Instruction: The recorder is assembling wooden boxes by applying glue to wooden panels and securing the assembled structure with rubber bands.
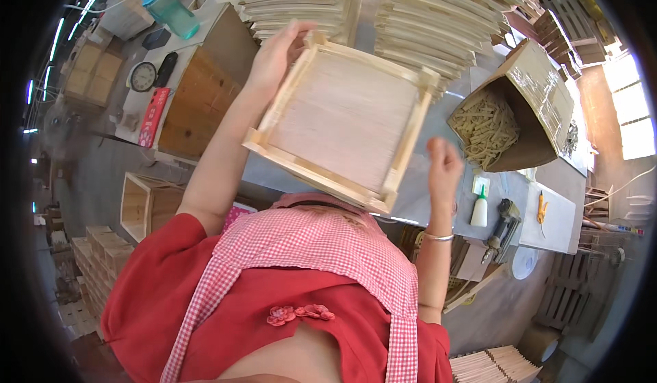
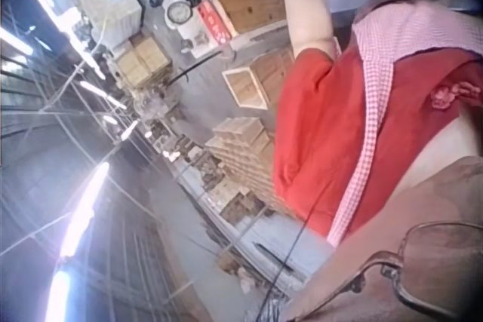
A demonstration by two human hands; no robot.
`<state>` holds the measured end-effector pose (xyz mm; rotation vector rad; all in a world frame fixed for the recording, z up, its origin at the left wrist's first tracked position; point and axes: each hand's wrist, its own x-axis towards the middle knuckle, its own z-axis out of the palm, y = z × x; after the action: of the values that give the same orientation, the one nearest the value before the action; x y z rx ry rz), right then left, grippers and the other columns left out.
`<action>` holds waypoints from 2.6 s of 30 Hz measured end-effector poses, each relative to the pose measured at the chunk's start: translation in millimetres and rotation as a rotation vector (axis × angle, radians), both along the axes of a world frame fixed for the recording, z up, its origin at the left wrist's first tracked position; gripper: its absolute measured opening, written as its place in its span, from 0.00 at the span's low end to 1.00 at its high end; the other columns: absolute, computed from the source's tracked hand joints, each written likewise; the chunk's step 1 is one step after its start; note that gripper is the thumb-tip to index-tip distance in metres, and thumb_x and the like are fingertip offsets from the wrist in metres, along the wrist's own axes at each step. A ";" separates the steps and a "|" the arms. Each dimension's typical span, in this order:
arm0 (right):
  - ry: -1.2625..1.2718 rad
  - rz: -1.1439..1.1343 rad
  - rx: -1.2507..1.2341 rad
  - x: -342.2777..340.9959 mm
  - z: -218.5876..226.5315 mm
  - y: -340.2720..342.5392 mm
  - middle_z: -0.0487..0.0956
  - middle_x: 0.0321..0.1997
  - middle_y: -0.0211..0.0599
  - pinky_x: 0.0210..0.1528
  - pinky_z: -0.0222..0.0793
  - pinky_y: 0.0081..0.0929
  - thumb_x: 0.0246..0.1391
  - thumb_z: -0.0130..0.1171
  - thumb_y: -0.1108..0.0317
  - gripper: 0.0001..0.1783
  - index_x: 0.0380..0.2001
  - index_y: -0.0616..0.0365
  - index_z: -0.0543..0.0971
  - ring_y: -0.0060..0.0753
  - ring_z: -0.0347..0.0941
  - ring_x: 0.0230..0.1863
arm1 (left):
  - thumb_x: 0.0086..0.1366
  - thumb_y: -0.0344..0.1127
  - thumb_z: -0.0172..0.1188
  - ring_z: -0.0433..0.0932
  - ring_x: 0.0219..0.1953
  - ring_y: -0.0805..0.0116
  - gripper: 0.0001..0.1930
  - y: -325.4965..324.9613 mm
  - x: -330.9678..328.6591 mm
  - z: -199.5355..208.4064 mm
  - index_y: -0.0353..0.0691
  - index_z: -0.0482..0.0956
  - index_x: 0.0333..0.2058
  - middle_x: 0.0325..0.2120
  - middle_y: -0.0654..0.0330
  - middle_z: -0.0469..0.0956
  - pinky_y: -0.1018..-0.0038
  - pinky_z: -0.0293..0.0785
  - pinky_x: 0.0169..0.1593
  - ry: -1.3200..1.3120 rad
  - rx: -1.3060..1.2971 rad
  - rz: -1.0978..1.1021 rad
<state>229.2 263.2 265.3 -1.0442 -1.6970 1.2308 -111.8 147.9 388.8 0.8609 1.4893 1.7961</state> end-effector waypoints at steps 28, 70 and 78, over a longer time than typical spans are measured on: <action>0.203 -0.289 0.361 -103.0 104.5 19.9 0.79 0.21 0.35 0.28 0.68 0.21 0.57 0.61 0.68 0.11 0.27 0.67 0.81 0.16 0.70 0.24 | 0.77 0.47 0.39 0.78 0.43 0.67 0.26 21.9 -5.6 -7.6 0.37 0.84 0.36 0.38 0.60 0.85 0.70 0.68 0.55 0.556 -0.178 -0.012; -0.369 0.256 0.625 58.4 -251.4 -20.3 0.74 0.59 0.48 0.56 0.70 0.45 0.46 0.65 0.72 0.18 0.43 0.58 0.83 0.54 0.71 0.56 | 0.77 0.45 0.42 0.72 0.47 0.63 0.16 4.3 2.6 5.6 0.42 0.68 0.32 0.43 0.51 0.77 0.70 0.65 0.57 0.112 -0.249 0.107; -0.871 -0.153 0.576 128.2 -220.1 57.6 0.77 0.55 0.42 0.54 0.70 0.45 0.48 0.62 0.68 0.16 0.42 0.54 0.84 0.49 0.72 0.55 | 0.77 0.44 0.40 0.72 0.47 0.64 0.16 -1.4 -6.5 2.6 0.41 0.68 0.32 0.43 0.51 0.77 0.70 0.65 0.58 0.014 -0.168 0.012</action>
<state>357.4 320.8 45.1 -1.3861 -2.3438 0.0994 -118.3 146.4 391.4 0.7832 1.6315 1.6489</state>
